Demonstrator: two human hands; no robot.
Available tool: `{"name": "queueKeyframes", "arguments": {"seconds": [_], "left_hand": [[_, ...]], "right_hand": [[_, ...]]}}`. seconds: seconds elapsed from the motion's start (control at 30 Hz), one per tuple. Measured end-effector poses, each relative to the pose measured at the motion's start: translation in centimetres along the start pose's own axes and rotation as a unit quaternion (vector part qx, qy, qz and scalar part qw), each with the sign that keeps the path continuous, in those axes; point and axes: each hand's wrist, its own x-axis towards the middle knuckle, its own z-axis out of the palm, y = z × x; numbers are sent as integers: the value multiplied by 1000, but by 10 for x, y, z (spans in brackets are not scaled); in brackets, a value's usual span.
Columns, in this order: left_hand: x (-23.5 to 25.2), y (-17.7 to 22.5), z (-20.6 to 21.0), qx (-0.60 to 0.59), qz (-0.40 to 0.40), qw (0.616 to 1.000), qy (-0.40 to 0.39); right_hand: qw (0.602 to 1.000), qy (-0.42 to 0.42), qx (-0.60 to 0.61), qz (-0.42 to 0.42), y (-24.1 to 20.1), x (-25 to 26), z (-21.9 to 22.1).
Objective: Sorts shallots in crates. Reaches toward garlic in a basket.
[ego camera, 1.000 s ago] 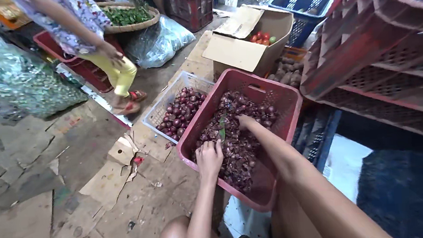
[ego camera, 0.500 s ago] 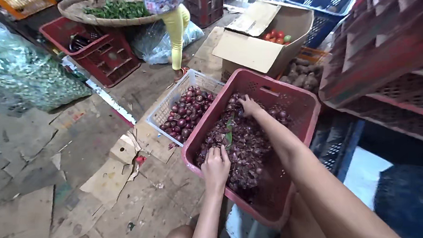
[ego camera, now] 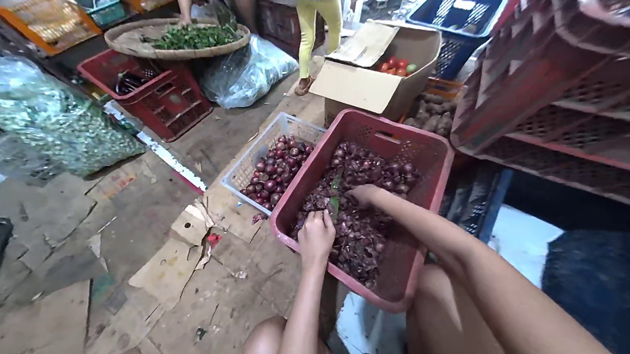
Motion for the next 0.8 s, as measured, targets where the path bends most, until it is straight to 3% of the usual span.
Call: {"name": "queueKeyframes", "arguments": {"seconds": [0.13,0.23,0.33,0.47,0.57,0.7,0.8], "left_hand": [[4,-3,-6,-24,13,993,-113],[4,-6,-3,-193,55,972,-125],[-1,4,-13,-376,-29,908,-181],[1,4,-17,-554,-82,818,-130],[-4,9,-32,-630,-116,764,-71],[-15,8,-35,-635,-137,760,-2],[-18,2,-30,-556,-137,820,5]], "right_hand": [[997,47,37,-44,-44,-80,-3],[979,137,131,-76,-71,-137,-13],[960,201,186,-58,-102,-173,-25],[953,229,197,-22,-123,-193,-39],[930,232,281,-43,-123,-194,-33],[912,254,306,-98,-123,-178,-9],[944,268,174,-82,-139,-181,-2]]}}
